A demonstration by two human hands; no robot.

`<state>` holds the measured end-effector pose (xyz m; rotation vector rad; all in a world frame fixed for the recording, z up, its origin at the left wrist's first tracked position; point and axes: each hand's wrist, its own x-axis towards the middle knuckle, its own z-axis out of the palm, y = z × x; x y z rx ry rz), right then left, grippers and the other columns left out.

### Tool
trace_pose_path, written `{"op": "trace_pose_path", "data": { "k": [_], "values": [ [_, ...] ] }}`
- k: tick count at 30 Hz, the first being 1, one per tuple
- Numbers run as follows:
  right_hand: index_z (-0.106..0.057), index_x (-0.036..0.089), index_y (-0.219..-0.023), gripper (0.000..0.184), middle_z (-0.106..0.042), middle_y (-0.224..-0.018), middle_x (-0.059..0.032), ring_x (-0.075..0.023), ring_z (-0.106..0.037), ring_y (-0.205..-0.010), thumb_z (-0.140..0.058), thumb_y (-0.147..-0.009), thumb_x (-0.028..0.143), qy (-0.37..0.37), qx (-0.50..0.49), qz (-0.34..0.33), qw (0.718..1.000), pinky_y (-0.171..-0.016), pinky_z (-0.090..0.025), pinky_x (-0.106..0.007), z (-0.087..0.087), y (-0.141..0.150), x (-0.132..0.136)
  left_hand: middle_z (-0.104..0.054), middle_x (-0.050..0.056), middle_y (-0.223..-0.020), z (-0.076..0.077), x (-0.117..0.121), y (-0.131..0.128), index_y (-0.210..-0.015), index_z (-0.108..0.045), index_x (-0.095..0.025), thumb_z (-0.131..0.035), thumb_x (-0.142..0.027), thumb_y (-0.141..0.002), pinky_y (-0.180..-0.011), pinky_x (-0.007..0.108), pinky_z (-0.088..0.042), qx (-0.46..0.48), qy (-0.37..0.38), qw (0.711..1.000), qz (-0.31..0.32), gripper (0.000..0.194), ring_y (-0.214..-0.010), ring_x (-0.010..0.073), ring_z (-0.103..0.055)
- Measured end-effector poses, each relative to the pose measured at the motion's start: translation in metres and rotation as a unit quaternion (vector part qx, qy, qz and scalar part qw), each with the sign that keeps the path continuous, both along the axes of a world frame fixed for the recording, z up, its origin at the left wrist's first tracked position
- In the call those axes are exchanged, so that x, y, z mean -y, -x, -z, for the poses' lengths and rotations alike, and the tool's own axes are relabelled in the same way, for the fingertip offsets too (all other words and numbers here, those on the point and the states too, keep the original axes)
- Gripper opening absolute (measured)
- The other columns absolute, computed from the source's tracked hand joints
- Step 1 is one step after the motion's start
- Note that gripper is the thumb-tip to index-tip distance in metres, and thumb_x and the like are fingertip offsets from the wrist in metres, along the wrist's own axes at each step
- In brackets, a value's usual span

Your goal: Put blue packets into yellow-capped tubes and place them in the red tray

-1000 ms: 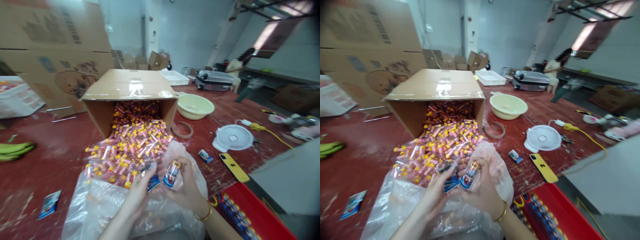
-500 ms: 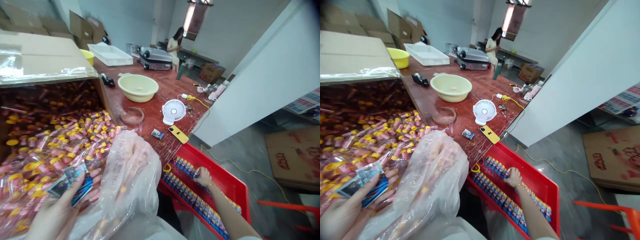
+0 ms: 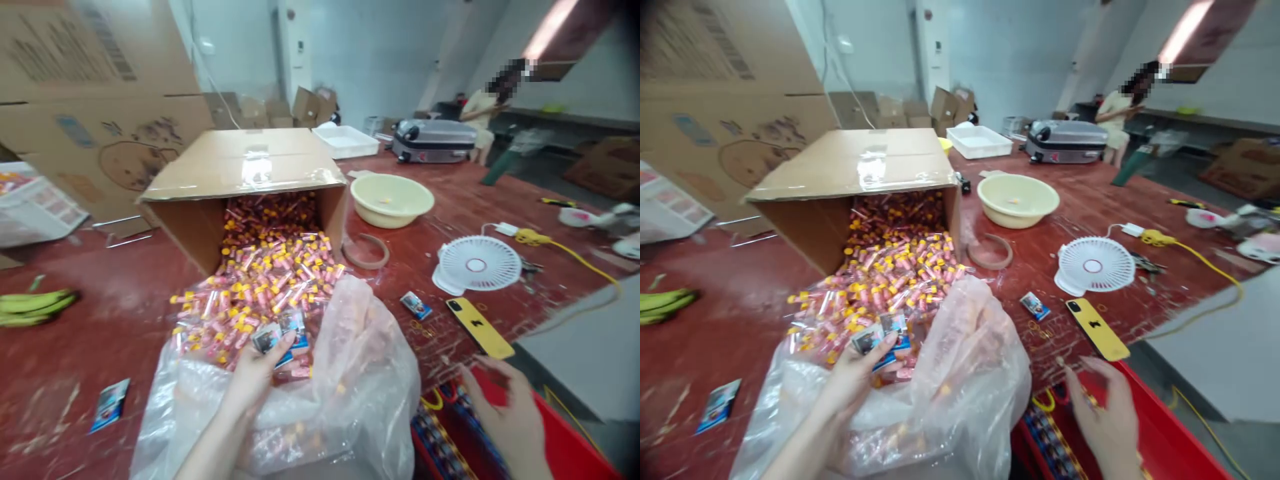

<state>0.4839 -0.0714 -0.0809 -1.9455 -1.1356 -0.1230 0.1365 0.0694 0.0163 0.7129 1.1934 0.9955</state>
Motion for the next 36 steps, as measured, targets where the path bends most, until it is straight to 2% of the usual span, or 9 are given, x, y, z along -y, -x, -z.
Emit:
{"op": "trace_pose_path", "data": {
  "k": [2, 4, 7, 10, 14, 16, 21, 27, 36],
  "values": [
    [-0.055, 0.021, -0.096, 0.018, -0.063, -0.093, -0.0091, -0.0231, -0.061, -0.086, -0.053, -0.085, 0.036, -0.018, -0.016, -0.190, 0.982, -0.078, -0.049, -0.038, -0.038, 0.066, -0.067, -0.073, 0.009, -0.076, 0.000, 0.002, 0.005, -0.088, -0.069, -0.010, -0.084, -0.040, -0.058, -0.056, 0.029, -0.058, -0.001, 0.001, 1.000, 0.008, 0.045, -0.067, 0.0226, -0.070],
    [-0.056, 0.020, -0.094, 0.012, -0.064, -0.098, -0.0094, -0.0214, -0.059, -0.097, -0.045, -0.089, 0.024, 0.093, 0.026, -0.333, 0.938, -0.089, -0.046, -0.036, -0.063, 0.127, -0.134, -0.074, 0.010, -0.079, -0.001, 0.005, 0.009, -0.090, -0.070, -0.010, -0.083, -0.038, -0.061, -0.059, 0.028, -0.058, 0.002, 0.008, 1.000, 0.016, 0.043, -0.070, 0.0217, -0.070],
    [-0.058, 0.015, -0.089, 0.016, -0.066, -0.094, -0.0132, -0.0247, -0.059, -0.098, -0.052, -0.077, 0.006, 0.245, 0.073, -0.383, 0.888, -0.088, -0.044, -0.037, -0.067, 0.185, -0.212, -0.073, 0.009, -0.077, 0.000, 0.008, 0.015, -0.089, -0.070, -0.009, -0.083, -0.035, -0.061, -0.061, 0.028, -0.059, 0.024, 0.008, 1.000, 0.015, 0.041, -0.068, 0.0197, -0.068],
    [-0.058, 0.013, -0.089, 0.026, -0.067, -0.081, -0.0124, -0.0261, -0.063, -0.086, -0.058, -0.067, 0.000, 0.279, 0.076, -0.389, 0.875, -0.081, -0.045, -0.037, -0.055, 0.201, -0.244, -0.072, 0.007, -0.076, 0.002, 0.008, 0.020, -0.090, -0.070, -0.010, -0.085, -0.032, -0.058, -0.060, 0.030, -0.059, 0.057, 0.001, 0.998, 0.018, 0.042, -0.065, 0.0181, -0.066],
    [-0.049, 0.017, -0.111, 0.031, -0.066, -0.085, -0.0068, -0.0197, -0.063, -0.081, -0.053, -0.082, 0.012, 0.254, 0.059, -0.406, 0.876, -0.077, -0.048, -0.032, -0.054, 0.186, -0.230, -0.071, 0.007, -0.073, 0.004, 0.004, 0.022, -0.085, -0.069, -0.010, -0.082, -0.037, -0.061, -0.060, 0.033, -0.059, 0.079, 0.016, 0.995, 0.054, 0.039, -0.066, 0.0203, -0.066],
    [-0.042, 0.021, -0.116, 0.028, -0.062, -0.088, -0.0041, -0.0166, -0.063, -0.079, -0.049, -0.089, 0.022, 0.187, -0.028, -0.434, 0.881, -0.072, -0.051, -0.029, -0.065, 0.177, -0.213, -0.072, 0.009, -0.074, 0.004, 0.003, 0.019, -0.084, -0.069, -0.009, -0.081, -0.040, -0.063, -0.060, 0.032, -0.059, 0.073, 0.019, 0.995, 0.061, 0.039, -0.067, 0.0207, -0.067],
    [-0.048, 0.026, -0.099, 0.022, -0.059, -0.092, -0.0017, -0.0158, -0.063, -0.085, -0.063, -0.083, 0.027, -0.033, -0.286, -0.504, 0.814, -0.077, -0.054, -0.031, -0.108, 0.167, -0.178, -0.073, 0.010, -0.079, 0.004, 0.004, 0.010, -0.087, -0.071, -0.010, -0.082, -0.039, -0.062, -0.065, 0.032, -0.058, 0.072, 0.008, 0.995, 0.072, 0.040, -0.068, 0.0204, -0.068],
    [-0.053, 0.025, -0.102, 0.022, -0.060, -0.097, -0.0034, -0.0138, -0.062, -0.084, -0.063, -0.084, 0.018, -0.052, -0.220, -0.514, 0.828, -0.074, -0.055, -0.027, -0.139, 0.171, -0.159, -0.070, 0.007, -0.076, 0.006, 0.002, 0.010, -0.085, -0.070, -0.010, -0.083, -0.036, -0.061, -0.065, 0.030, -0.057, 0.068, -0.005, 0.994, 0.089, 0.038, -0.068, 0.0173, -0.065],
    [-0.051, 0.024, -0.098, 0.017, -0.060, -0.094, -0.0031, -0.0149, -0.062, -0.082, -0.061, -0.085, 0.021, -0.030, -0.156, -0.526, 0.836, -0.077, -0.054, -0.031, -0.137, 0.174, -0.165, -0.062, 0.001, -0.064, 0.009, 0.001, 0.007, -0.075, -0.064, -0.010, -0.085, -0.034, -0.057, -0.056, 0.025, -0.054, 0.010, -0.042, 0.996, 0.073, 0.037, -0.057, 0.0121, -0.057]
  ]
}}
